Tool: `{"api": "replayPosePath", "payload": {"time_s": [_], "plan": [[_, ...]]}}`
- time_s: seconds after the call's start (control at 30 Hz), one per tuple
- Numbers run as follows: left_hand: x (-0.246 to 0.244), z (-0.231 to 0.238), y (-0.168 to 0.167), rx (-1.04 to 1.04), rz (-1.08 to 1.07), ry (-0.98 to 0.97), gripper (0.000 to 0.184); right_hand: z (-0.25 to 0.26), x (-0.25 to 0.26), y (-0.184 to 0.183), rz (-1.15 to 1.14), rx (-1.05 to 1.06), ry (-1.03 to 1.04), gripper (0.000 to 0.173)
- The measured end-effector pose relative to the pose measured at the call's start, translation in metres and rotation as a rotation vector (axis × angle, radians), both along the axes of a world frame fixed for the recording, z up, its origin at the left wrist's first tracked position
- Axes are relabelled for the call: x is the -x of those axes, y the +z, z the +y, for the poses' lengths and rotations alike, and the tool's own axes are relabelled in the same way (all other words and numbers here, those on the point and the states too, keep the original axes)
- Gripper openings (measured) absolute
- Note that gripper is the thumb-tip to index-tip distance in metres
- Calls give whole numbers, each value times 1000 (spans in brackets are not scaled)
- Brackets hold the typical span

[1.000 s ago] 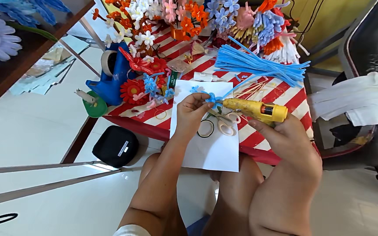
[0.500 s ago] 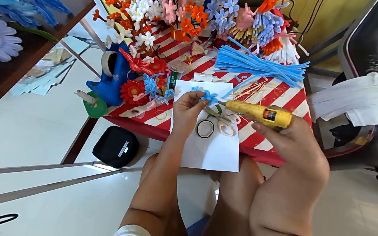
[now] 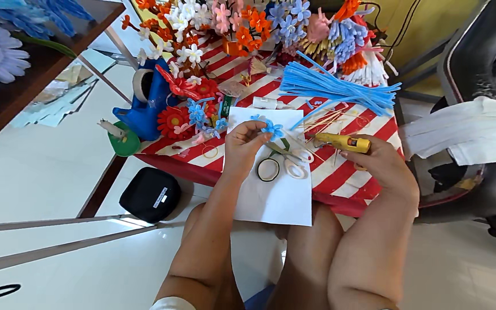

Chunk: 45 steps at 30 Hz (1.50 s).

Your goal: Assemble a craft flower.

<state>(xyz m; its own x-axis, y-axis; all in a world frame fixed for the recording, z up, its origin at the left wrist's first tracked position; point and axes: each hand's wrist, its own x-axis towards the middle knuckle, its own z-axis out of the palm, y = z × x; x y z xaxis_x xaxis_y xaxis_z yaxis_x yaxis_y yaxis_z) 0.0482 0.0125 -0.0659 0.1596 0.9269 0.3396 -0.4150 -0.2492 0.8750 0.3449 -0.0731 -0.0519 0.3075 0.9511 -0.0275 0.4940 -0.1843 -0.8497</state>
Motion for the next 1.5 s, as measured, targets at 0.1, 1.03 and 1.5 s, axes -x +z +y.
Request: {"api": "replayPosePath", "payload": {"time_s": [0.1, 1.03, 1.5], "plan": [[-2, -1, 0, 13, -6, -24, 25, -4, 1, 4, 31, -121, 1, 51], [-3, -15, 1, -226, 165, -27, 22, 18, 147, 33, -71, -491, 103, 21], [3, -13, 0, -279, 219, 7, 21, 25, 163, 30, -237, -508, 50, 24]]}}
